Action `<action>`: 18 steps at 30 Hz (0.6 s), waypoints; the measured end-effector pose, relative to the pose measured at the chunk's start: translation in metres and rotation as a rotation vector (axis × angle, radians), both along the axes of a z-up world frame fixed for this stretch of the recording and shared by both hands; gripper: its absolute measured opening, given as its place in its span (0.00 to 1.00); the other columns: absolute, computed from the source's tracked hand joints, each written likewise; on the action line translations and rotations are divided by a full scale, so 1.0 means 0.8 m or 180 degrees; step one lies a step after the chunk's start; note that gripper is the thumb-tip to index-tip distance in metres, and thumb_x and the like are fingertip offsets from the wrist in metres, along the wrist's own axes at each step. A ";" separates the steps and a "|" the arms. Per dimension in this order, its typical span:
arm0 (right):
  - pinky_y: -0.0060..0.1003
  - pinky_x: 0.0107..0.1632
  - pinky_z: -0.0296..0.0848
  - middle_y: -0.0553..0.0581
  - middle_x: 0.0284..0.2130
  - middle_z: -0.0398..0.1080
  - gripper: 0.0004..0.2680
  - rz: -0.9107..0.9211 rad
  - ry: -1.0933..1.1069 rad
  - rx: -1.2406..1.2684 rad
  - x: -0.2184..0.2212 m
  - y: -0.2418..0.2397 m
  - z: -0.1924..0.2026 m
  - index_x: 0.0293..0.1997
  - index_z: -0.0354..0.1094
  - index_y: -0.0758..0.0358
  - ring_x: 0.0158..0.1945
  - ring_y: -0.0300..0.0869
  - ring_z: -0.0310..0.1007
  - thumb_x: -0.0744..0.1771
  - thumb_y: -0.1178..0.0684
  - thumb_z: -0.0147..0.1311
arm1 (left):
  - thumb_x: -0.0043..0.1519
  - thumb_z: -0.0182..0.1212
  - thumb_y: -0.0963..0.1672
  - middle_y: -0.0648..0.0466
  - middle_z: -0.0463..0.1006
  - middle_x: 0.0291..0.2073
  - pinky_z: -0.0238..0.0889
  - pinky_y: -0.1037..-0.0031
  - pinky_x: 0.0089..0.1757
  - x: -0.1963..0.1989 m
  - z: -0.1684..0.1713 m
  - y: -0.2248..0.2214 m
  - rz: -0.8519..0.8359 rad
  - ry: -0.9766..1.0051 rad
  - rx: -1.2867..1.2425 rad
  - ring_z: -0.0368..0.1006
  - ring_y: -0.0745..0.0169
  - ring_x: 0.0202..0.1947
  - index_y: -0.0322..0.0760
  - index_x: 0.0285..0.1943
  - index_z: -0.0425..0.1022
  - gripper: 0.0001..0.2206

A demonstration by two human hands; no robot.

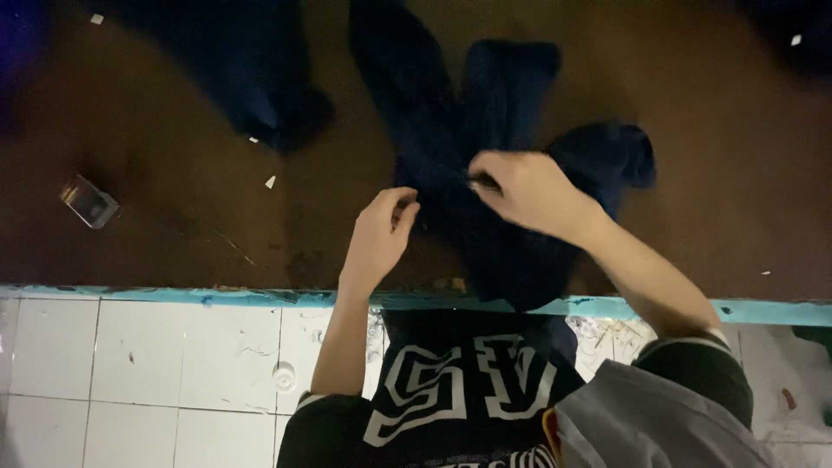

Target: Trimming loose threads from a dark blue garment using small snips as part of a quality control process.

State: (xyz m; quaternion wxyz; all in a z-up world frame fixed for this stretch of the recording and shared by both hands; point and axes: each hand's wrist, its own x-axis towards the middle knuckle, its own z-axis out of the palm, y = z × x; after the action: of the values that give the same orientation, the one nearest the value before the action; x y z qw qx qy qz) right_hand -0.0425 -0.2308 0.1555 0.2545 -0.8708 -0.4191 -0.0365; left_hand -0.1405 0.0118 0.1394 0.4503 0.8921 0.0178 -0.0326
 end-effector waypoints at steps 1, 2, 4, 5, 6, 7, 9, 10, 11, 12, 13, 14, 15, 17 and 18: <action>0.47 0.35 0.76 0.60 0.29 0.76 0.05 0.0258 0.0175 0.0193 -0.016 -0.007 0.014 0.41 0.70 0.62 0.34 0.56 0.79 0.66 0.56 0.60 | 0.72 0.52 0.45 0.43 0.79 0.49 0.76 0.62 0.42 0.011 -0.010 0.003 0.0094 0.0152 0.0088 0.80 0.46 0.43 0.34 0.60 0.74 0.13; 0.47 0.35 0.76 0.60 0.29 0.76 0.05 0.0255 0.0168 0.0185 -0.035 -0.017 0.030 0.41 0.70 0.62 0.34 0.56 0.79 0.66 0.56 0.60 | 0.72 0.52 0.45 0.43 0.79 0.49 0.76 0.62 0.42 0.017 -0.009 0.002 0.0092 0.0145 0.0080 0.80 0.46 0.43 0.34 0.60 0.74 0.13; 0.41 0.26 0.73 0.53 0.26 0.71 0.03 0.1159 0.0929 0.0685 -0.072 -0.037 0.063 0.39 0.70 0.57 0.27 0.53 0.78 0.65 0.59 0.56 | 0.72 0.47 0.48 0.40 0.81 0.48 0.78 0.61 0.37 0.030 -0.008 -0.001 0.0183 0.0662 -0.0185 0.82 0.47 0.35 0.33 0.61 0.74 0.17; 0.41 0.26 0.73 0.53 0.26 0.71 0.03 0.1144 0.0920 0.0677 -0.085 -0.053 0.066 0.39 0.70 0.57 0.27 0.53 0.78 0.65 0.59 0.56 | 0.72 0.47 0.48 0.40 0.81 0.48 0.78 0.61 0.37 0.036 -0.018 0.002 0.0166 0.0653 -0.0192 0.82 0.47 0.35 0.33 0.61 0.74 0.17; 0.36 0.22 0.73 0.51 0.23 0.71 0.03 0.1510 0.1269 0.0866 -0.097 -0.068 0.069 0.40 0.70 0.58 0.22 0.47 0.78 0.65 0.60 0.57 | 0.72 0.45 0.47 0.39 0.81 0.45 0.77 0.58 0.36 0.042 -0.029 0.005 -0.0007 0.0690 -0.0220 0.82 0.47 0.31 0.32 0.58 0.74 0.16; 0.32 0.18 0.74 0.49 0.21 0.70 0.04 0.1876 0.1619 0.1055 -0.110 -0.083 0.072 0.40 0.71 0.59 0.18 0.41 0.78 0.65 0.61 0.57 | 0.73 0.44 0.45 0.38 0.82 0.42 0.77 0.55 0.35 0.049 -0.038 0.008 -0.0181 0.0728 -0.0248 0.82 0.46 0.28 0.31 0.56 0.74 0.15; 0.36 0.21 0.66 0.50 0.21 0.65 0.00 0.2248 0.1495 0.1039 -0.117 -0.103 0.105 0.40 0.67 0.59 0.18 0.44 0.67 0.68 0.59 0.52 | 0.70 0.46 0.46 0.43 0.82 0.44 0.72 0.59 0.39 0.054 -0.021 -0.001 -0.0101 0.0822 -0.0077 0.80 0.49 0.35 0.35 0.55 0.73 0.14; 0.40 0.23 0.57 0.51 0.22 0.59 0.03 0.2634 0.1389 0.1021 -0.120 -0.112 0.121 0.39 0.63 0.59 0.19 0.46 0.56 0.70 0.56 0.47 | 0.68 0.48 0.47 0.48 0.82 0.46 0.67 0.62 0.42 0.056 -0.013 -0.005 -0.0005 0.0935 0.0097 0.78 0.53 0.41 0.38 0.54 0.73 0.13; 0.40 0.23 0.57 0.51 0.22 0.59 0.03 0.2638 0.1381 0.1020 -0.111 -0.120 0.123 0.39 0.63 0.59 0.19 0.46 0.56 0.70 0.56 0.47 | 0.68 0.48 0.47 0.48 0.82 0.46 0.67 0.62 0.42 0.063 -0.024 -0.007 -0.0002 0.0927 0.0099 0.78 0.53 0.41 0.38 0.54 0.73 0.13; 0.40 0.23 0.56 0.48 0.20 0.60 0.04 0.2594 0.1427 0.1422 -0.102 -0.127 0.124 0.39 0.65 0.60 0.18 0.43 0.56 0.70 0.54 0.47 | 0.66 0.52 0.48 0.43 0.73 0.53 0.67 0.53 0.45 0.070 -0.036 -0.009 0.0057 0.0649 0.0233 0.76 0.40 0.44 0.37 0.61 0.64 0.17; 0.39 0.22 0.55 0.45 0.19 0.62 0.06 0.2544 0.1469 0.1823 -0.093 -0.134 0.125 0.38 0.67 0.60 0.17 0.40 0.55 0.70 0.52 0.47 | 0.65 0.56 0.49 0.37 0.64 0.60 0.66 0.45 0.47 0.077 -0.047 -0.012 0.0115 0.0370 0.0365 0.74 0.28 0.47 0.36 0.68 0.55 0.26; 0.39 0.22 0.55 0.45 0.19 0.62 0.06 0.2545 0.1470 0.1823 -0.030 -0.170 0.056 0.38 0.67 0.60 0.17 0.40 0.55 0.70 0.52 0.47 | 0.65 0.56 0.49 0.37 0.64 0.60 0.66 0.45 0.47 0.088 -0.052 -0.010 0.0116 0.0371 0.0365 0.74 0.28 0.47 0.36 0.68 0.55 0.26; 0.33 0.46 0.56 0.51 0.46 0.55 0.10 0.0727 0.1346 0.2231 0.017 -0.217 -0.020 0.55 0.57 0.62 0.46 0.40 0.53 0.68 0.58 0.49 | 0.62 0.61 0.50 0.41 0.68 0.62 0.64 0.52 0.53 0.100 -0.057 -0.008 -0.0177 0.0603 0.0253 0.71 0.37 0.55 0.36 0.66 0.59 0.27; 0.27 0.69 0.56 0.57 0.72 0.49 0.24 -0.1134 0.1218 0.2465 0.093 -0.236 -0.047 0.71 0.48 0.65 0.76 0.40 0.50 0.66 0.65 0.52 | 0.58 0.66 0.50 0.44 0.72 0.63 0.61 0.58 0.59 0.115 -0.040 0.003 -0.0485 0.0846 0.0139 0.69 0.47 0.63 0.36 0.65 0.63 0.28; 0.29 0.48 0.68 0.55 0.46 0.59 0.10 -0.1637 0.1545 0.2521 0.128 -0.195 0.005 0.55 0.57 0.63 0.49 0.39 0.63 0.70 0.61 0.53 | 0.63 0.59 0.48 0.49 0.75 0.56 0.66 0.65 0.51 0.117 -0.018 0.012 -0.0568 0.0853 0.0104 0.73 0.55 0.53 0.41 0.61 0.68 0.18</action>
State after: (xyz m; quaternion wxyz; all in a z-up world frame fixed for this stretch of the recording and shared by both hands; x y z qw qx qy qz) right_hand 0.0603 -0.3869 0.1598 0.6364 -0.7660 -0.0752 -0.0507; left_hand -0.0472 0.0210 0.1250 0.4247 0.8850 -0.0011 -0.1908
